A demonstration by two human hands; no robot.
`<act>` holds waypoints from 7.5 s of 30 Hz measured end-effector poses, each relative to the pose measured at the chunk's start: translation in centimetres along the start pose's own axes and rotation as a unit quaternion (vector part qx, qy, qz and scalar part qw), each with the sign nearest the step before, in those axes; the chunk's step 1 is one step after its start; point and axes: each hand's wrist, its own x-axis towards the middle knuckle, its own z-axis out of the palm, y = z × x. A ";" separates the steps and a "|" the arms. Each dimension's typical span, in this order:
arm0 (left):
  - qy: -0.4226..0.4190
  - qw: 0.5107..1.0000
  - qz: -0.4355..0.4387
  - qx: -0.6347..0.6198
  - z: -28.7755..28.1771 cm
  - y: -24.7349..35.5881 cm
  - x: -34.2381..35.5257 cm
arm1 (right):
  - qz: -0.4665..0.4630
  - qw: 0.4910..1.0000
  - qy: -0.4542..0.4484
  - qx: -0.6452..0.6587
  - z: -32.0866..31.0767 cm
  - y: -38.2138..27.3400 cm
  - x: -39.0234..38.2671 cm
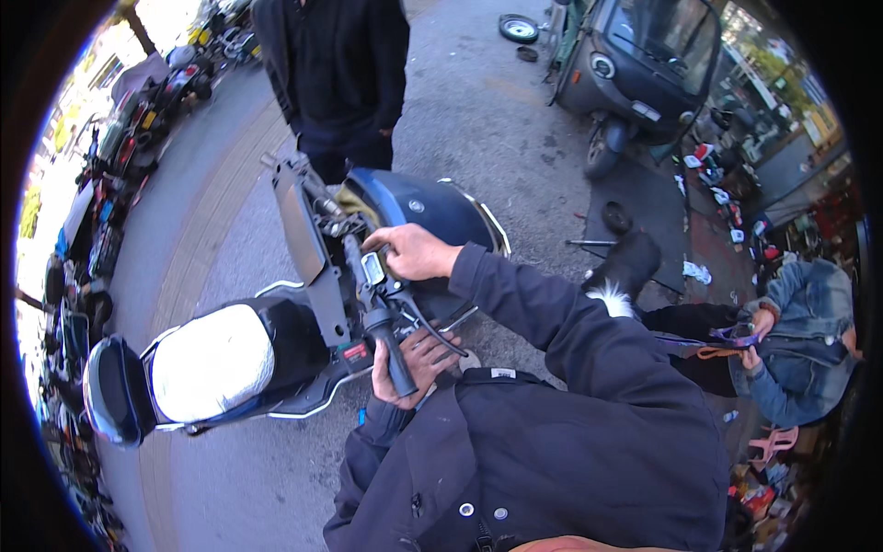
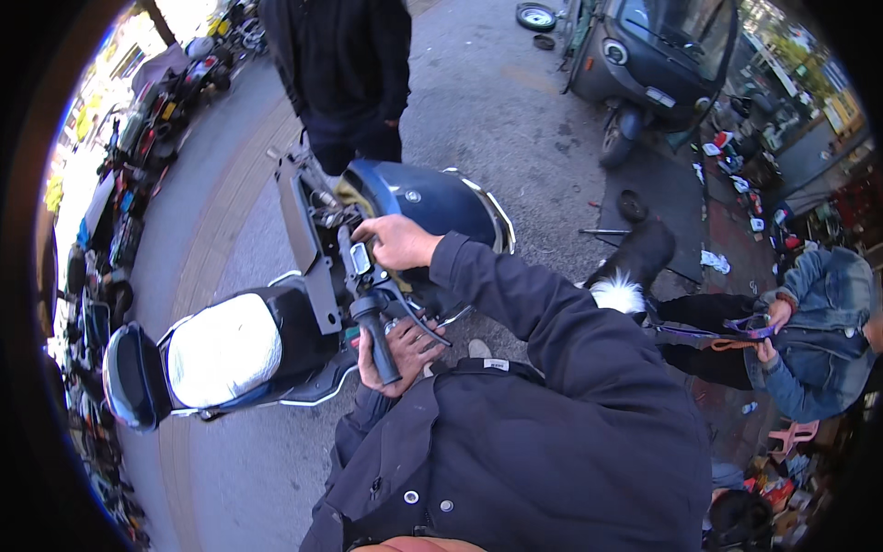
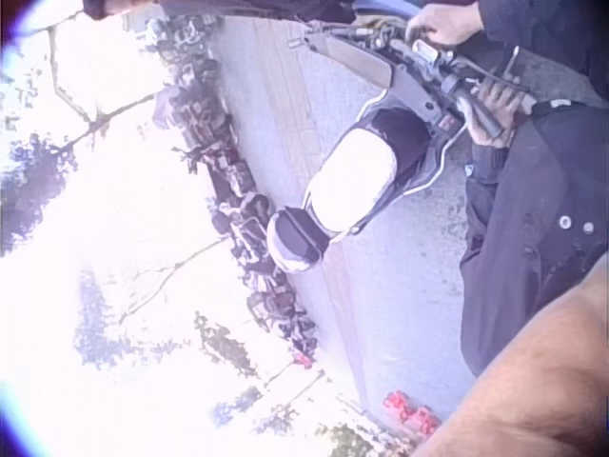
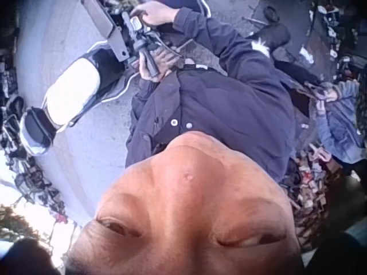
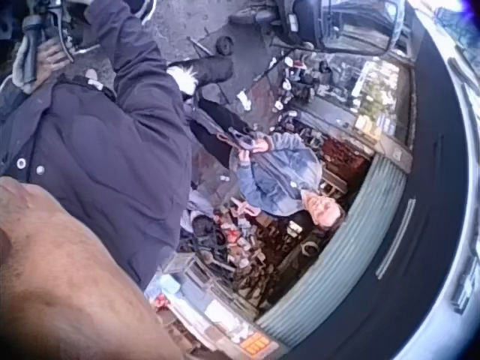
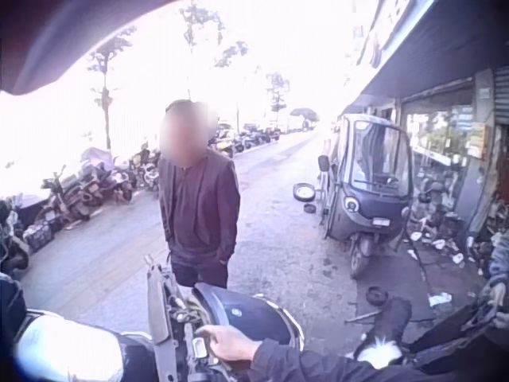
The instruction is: The person works on the handlebar area of a scooter, handling wires and components. They pour liquid from a blue bottle into a small opening near the handlebar, then continue adjusting and connecting wires and parts with their hands.
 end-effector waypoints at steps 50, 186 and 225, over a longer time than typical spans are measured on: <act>0.011 1.000 -0.004 -0.010 0.9 0.4 0.3 | 0.053 0.998 -0.025 0.007 0.2 0.5 0.1; 0.019 1.000 -0.016 -0.012 0.8 0.4 0.3 | 0.023 0.999 -0.020 -0.014 -0.2 0.1 0.2; 0.024 0.999 -0.021 -0.020 0.9 0.4 0.2 | 0.014 0.999 -0.027 -0.039 -0.1 0.3 0.2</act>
